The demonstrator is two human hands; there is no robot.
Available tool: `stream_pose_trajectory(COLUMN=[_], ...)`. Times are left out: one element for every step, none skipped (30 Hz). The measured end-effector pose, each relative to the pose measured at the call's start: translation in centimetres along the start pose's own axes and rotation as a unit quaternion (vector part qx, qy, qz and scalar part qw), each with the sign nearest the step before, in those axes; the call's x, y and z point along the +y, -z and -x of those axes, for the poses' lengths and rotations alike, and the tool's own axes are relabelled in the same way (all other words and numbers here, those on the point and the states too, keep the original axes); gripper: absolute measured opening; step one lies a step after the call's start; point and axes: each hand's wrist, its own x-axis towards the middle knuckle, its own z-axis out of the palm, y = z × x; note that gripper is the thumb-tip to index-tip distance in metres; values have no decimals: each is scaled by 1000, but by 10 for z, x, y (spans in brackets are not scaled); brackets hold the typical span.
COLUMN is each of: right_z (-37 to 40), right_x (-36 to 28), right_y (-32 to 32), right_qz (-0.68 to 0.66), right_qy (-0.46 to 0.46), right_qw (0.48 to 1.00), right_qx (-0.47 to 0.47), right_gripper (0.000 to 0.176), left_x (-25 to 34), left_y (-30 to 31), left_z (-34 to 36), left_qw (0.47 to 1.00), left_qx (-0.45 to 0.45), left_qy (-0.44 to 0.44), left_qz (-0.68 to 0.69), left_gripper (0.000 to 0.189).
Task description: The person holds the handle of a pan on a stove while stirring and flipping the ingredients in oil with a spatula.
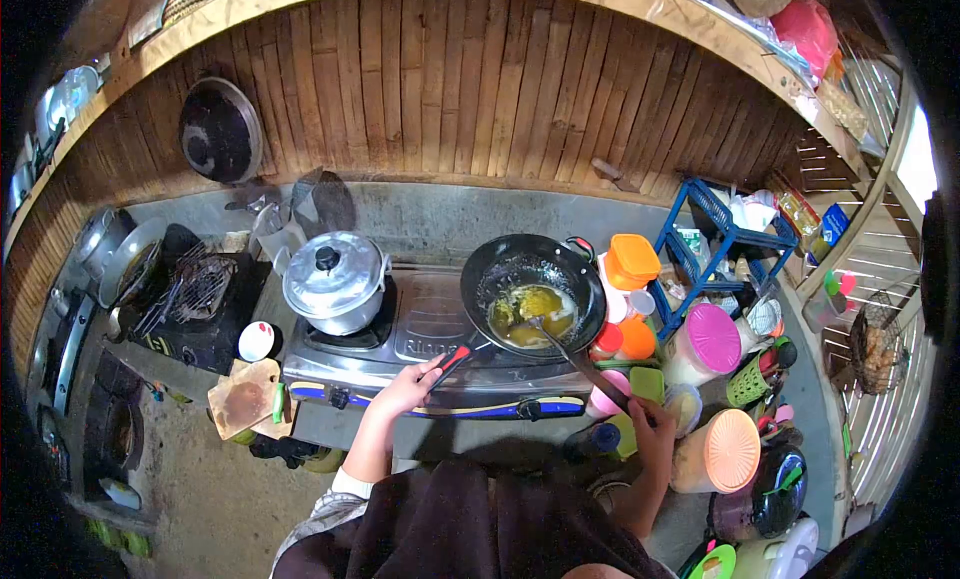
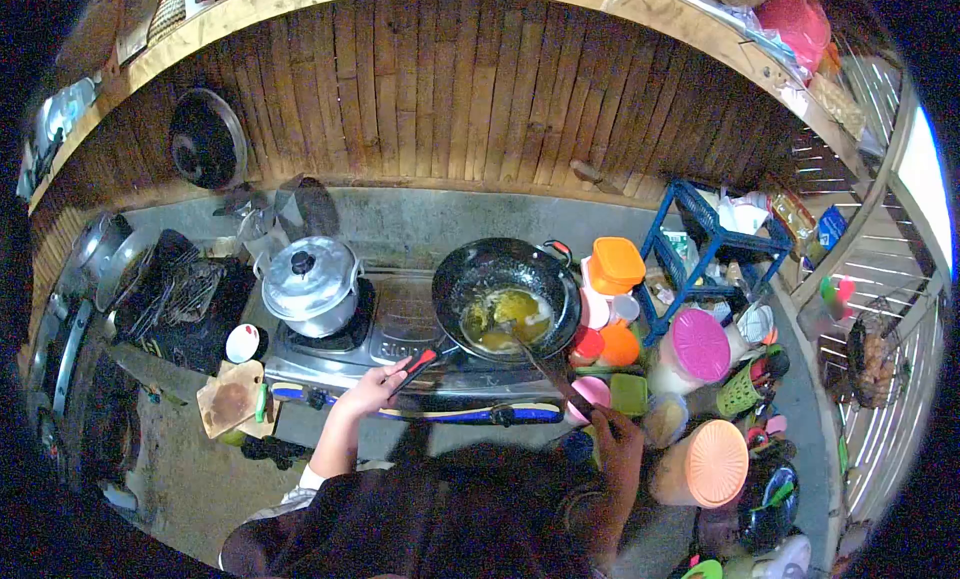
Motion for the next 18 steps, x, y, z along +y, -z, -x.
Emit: stream_pose_trajectory(right_z=[3, 4, 4, 4, 3, 2, 1, 0, -2, -4, -7, -10, -13, -18, -26, -33, -39, -40], right_x=[-10, -14, -12, -6, -3, -2, -2, -1, 0, 1, 4, 8, 15, 23, 37, 51, 63, 57], right_y=[6, 9, 10, 12, 13, 13, 13, 13, 10, 7, 3, -2, -8, -15, -27, -38, -48, -52], right_qz=[9, 18, 18, 20, 22, 21, 32, 44, 43, 43, 43, 43, 54, 64, -8, -9, 40, 89], right_qy=[-11, -23, -22, -9, 3, 4, -4, -12, -12, -19, -25, -25, 6, 37, 159, 159, 214, 269], right_qw=[1000, 1000, 1000, 1000, 999, 999, 999, 998, 998, 999, 999, 999, 998, 996, 986, 986, 976, 959], right_qx=[4, 9, 10, 21, 33, 33, 33, 32, 32, 17, 2, 2, -23, -49, -41, -40, -26, -12], right_gripper=[22, 22, 22, 21, 20, 20, 23, 26, 26, 24, 23, 23, 26, 30, 34, 34, 36, 38], left_x=[3, 5, 4, 6, 8, 9, 8, 10, 13, 14, 13, 12, 10, 9, 8, 8, 8, 8], left_y=[0, -1, 0, 0, 0, 0, 0, 0, 0, 0, 0, 0, 0, 0, 0, 0, 0, 0], left_z=[3, 4, 3, 4, 5, 5, 5, 5, 7, 8, 7, 6, 5, 5, 4, 4, 4, 5], left_qw=[1000, 1000, 1000, 1000, 1000, 1000, 1000, 1000, 1000, 999, 999, 999, 999, 999, 999, 999, 999, 999], left_qx=[2, 5, 4, 4, 3, 3, 2, 2, 4, 6, 6, 7, 8, 7, 8, 8, 7, 8], left_qy=[6, 12, 15, 13, 17, 20, 19, 19, 21, 23, 22, 23, 24, 24, 22, 21, 20, 20], left_qz=[7, 15, 12, 11, 6, 0, 0, -1, -13, -25, -25, -29, -32, -33, -31, -29, -30, -28], left_gripper=[39, 38, 38, 38, 39, 40, 40, 40, 40, 40, 40, 40, 40, 40, 41, 41, 41, 41])
